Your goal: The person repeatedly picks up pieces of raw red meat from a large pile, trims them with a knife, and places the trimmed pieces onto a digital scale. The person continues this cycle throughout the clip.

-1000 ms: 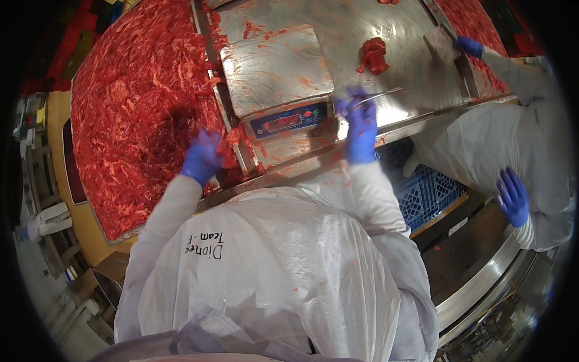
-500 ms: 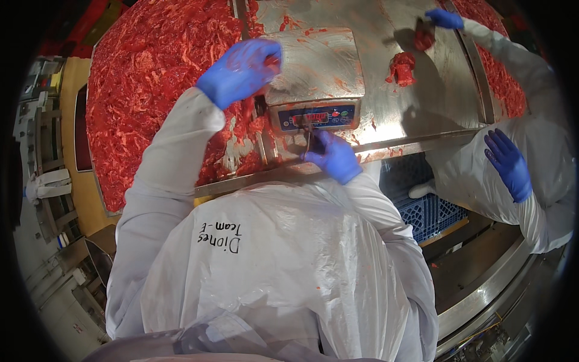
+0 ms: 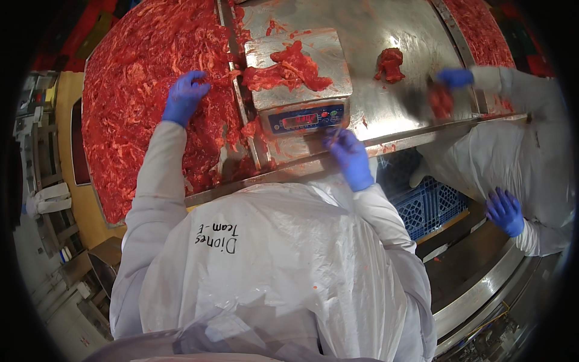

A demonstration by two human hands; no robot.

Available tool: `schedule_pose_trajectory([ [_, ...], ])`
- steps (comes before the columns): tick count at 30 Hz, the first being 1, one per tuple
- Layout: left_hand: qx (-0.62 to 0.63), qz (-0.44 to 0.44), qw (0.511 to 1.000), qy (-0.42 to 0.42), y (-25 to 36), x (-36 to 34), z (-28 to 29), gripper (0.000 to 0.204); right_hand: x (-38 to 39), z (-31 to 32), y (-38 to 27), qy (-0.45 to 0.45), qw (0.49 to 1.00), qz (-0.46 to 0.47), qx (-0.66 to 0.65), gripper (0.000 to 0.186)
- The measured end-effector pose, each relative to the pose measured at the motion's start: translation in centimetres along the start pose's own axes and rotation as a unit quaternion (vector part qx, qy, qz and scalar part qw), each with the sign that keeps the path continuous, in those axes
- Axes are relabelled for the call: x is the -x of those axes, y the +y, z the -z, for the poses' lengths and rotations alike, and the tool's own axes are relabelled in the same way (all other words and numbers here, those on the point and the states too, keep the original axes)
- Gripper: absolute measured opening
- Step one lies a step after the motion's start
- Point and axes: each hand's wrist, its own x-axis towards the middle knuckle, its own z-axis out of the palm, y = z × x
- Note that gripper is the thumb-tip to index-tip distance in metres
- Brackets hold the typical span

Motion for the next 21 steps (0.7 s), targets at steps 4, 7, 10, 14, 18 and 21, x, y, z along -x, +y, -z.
schedule_pose_trajectory([
  [4, 0.042, -0.125, 0.990, 0.048, 5.4, 1.5, -1.7, 0.034, -2.3, -1.7, -9.4, 0.029, 0.997, 0.032, -0.068, 0.034],
  [7, 0.082, -0.099, 0.992, 0.010, 11.0, 0.7, -3.9, 0.028, -5.8, -5.8, -12.8, -0.162, 0.984, -0.052, -0.053, 0.026],
  [10, 0.035, -0.114, 0.993, 0.014, 11.5, 2.4, -5.7, 0.022, -7.0, -6.2, -9.5, -0.197, 0.967, -0.134, -0.088, 0.023],
  [14, 0.099, -0.142, 0.985, -0.014, 10.5, 4.8, -5.4, 0.018, -5.0, -3.2, -6.9, -0.144, 0.983, -0.102, -0.057, 0.026],
  [18, 0.104, -0.131, 0.986, -0.020, 11.1, 4.8, -4.3, 0.014, -3.3, -1.8, -5.8, -0.309, 0.932, -0.138, -0.133, 0.059],
  [21, 0.128, -0.106, 0.985, -0.041, 11.2, 5.3, -4.2, 0.013, -4.0, -4.4, -5.8, -0.289, 0.931, -0.166, -0.147, 0.058],
])
